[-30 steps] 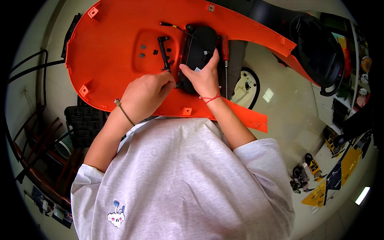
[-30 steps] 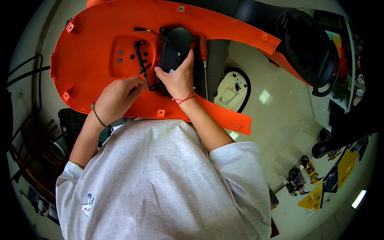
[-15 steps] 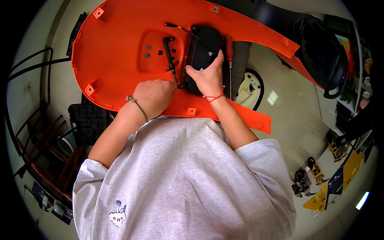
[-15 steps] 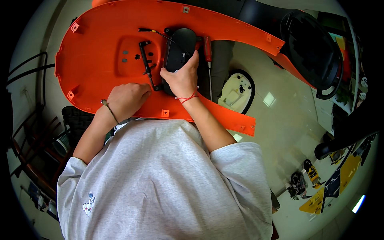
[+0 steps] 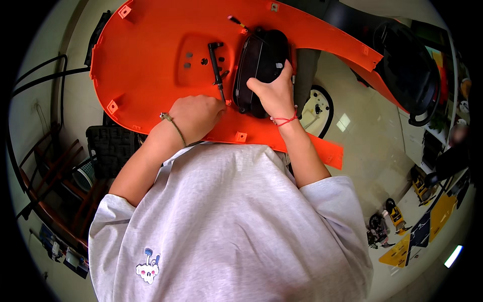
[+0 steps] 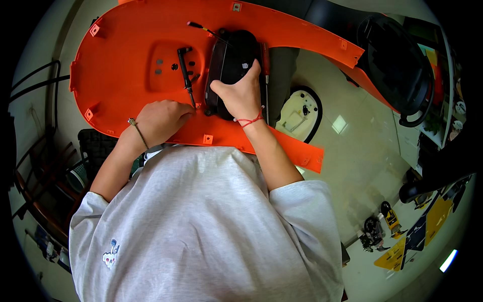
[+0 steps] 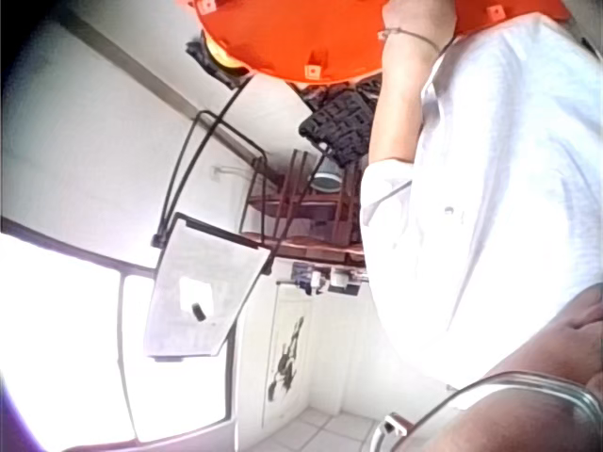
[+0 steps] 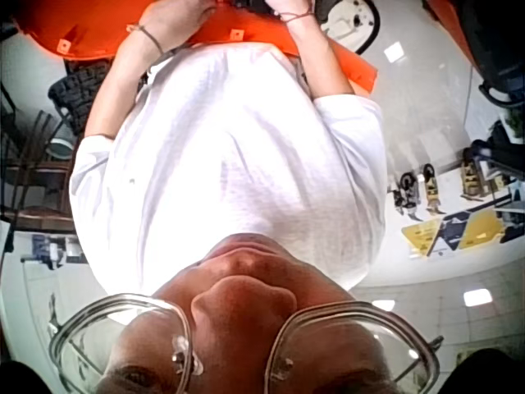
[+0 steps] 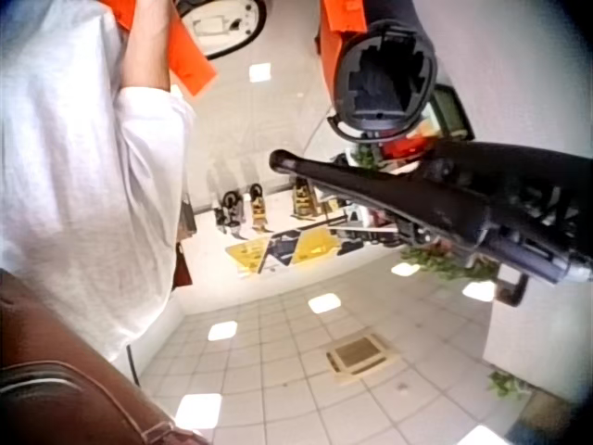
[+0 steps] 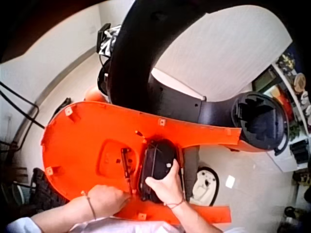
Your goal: The person removes screws from a plastic motorcycle housing using a screwdriver, detaches a headlight assembly, and removes additional screws from the headlight unit while sitting on the floor.
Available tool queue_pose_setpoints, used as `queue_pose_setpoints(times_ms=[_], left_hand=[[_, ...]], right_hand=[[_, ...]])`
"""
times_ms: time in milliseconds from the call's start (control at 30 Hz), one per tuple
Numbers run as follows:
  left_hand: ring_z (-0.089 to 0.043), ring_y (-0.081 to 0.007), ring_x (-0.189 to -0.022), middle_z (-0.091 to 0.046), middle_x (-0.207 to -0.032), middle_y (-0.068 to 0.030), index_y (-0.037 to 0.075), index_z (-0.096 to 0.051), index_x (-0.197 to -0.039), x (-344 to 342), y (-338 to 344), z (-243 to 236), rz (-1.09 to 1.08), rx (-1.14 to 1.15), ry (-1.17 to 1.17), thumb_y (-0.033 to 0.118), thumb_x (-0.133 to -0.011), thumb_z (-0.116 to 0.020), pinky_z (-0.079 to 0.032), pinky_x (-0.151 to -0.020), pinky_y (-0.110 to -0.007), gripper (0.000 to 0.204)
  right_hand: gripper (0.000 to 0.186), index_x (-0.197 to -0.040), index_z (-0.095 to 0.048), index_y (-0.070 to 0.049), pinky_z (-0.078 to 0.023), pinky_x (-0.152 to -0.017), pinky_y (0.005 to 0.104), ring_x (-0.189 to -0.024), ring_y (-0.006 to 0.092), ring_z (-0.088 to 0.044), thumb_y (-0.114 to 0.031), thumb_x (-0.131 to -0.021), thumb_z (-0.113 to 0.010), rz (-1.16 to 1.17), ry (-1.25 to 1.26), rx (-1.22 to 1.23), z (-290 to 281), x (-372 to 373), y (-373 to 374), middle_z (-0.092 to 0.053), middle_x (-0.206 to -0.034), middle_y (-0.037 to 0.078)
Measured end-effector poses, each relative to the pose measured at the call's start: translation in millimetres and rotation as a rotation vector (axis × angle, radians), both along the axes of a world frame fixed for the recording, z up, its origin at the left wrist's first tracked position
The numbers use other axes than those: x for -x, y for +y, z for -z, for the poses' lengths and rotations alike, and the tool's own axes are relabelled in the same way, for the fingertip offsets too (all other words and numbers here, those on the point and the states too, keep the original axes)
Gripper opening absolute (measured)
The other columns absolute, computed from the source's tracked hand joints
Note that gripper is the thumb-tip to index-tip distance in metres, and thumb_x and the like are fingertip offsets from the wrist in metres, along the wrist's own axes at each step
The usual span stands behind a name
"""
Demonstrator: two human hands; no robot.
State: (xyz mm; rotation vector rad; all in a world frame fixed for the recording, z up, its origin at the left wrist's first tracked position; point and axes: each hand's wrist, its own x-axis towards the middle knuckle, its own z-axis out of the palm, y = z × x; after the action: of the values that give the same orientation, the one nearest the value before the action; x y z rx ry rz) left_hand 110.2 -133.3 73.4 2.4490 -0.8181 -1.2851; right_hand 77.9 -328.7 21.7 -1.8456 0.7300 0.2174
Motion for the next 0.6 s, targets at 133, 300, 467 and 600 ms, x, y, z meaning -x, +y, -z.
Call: queue_pose_setpoints(times_ms=[133, 300, 467, 600], left_hand=[[-0.068, -0.0311, -0.080, -0.071, -0.089, -0.0129, 0.012, -0.070, -0.110, 7.2, 0.8, -3.2, 0.104, 0.025, 0.026, 0.025, -0.096, -0.052, -0.054, -0.070, -0.042, 0.026], [-0.068, -0.0312, -0.080, -0.071, -0.089, -0.0123, 0.012, -0.070, -0.107, 5.1, -2.4, 0.4, 0.050, 0.017, 0.033, 0.023, -0.094, -0.054, -0.054, -0.070, -0.043, 0.024], [-0.068, -0.0313, -0.081, -0.071, -0.089, -0.0116, 0.012, -0.069, -0.106, 8.8, -7.0, 2.5, 0.069, 0.017, 0.015, 0.022, -0.093, -0.054, -0.054, -0.070, -0.043, 0.023], [-0.068, -0.0313, -0.081, -0.071, -0.089, -0.0116, 0.012, -0.069, -0.106, 9.4, -5.7, 1.9, 0.051, 0.038, 0.016, 0.022, -0.093, -0.055, -0.054, -0.069, -0.043, 0.022]], right_hand=[[0.104, -0.142, -0.019, 0.016, -0.039, -0.107, 0.0381, -0.127, 0.0380, -0.047, -0.021, -0.064, -0.076, -0.035, -0.038, 0.052, 12.3, 6.6, -0.7, -0.042, -0.137, 0.033], [0.102, -0.143, -0.020, 0.015, -0.039, -0.106, 0.0365, -0.126, 0.0364, -0.048, -0.021, -0.065, -0.075, 0.002, -0.050, 0.000, 10.6, 8.2, -0.4, -0.044, -0.136, 0.031], [0.100, -0.143, -0.021, 0.014, -0.044, -0.101, 0.0353, -0.119, 0.0325, -0.054, -0.018, -0.067, -0.076, -0.032, -0.098, -0.041, -7.4, 11.2, -7.3, -0.051, -0.130, 0.026], [0.094, -0.143, -0.024, 0.011, -0.047, -0.097, 0.0336, -0.115, 0.0255, -0.057, -0.011, -0.068, -0.077, -0.008, -0.196, -0.294, -25.7, 19.4, -11.1, -0.053, -0.128, 0.020]])
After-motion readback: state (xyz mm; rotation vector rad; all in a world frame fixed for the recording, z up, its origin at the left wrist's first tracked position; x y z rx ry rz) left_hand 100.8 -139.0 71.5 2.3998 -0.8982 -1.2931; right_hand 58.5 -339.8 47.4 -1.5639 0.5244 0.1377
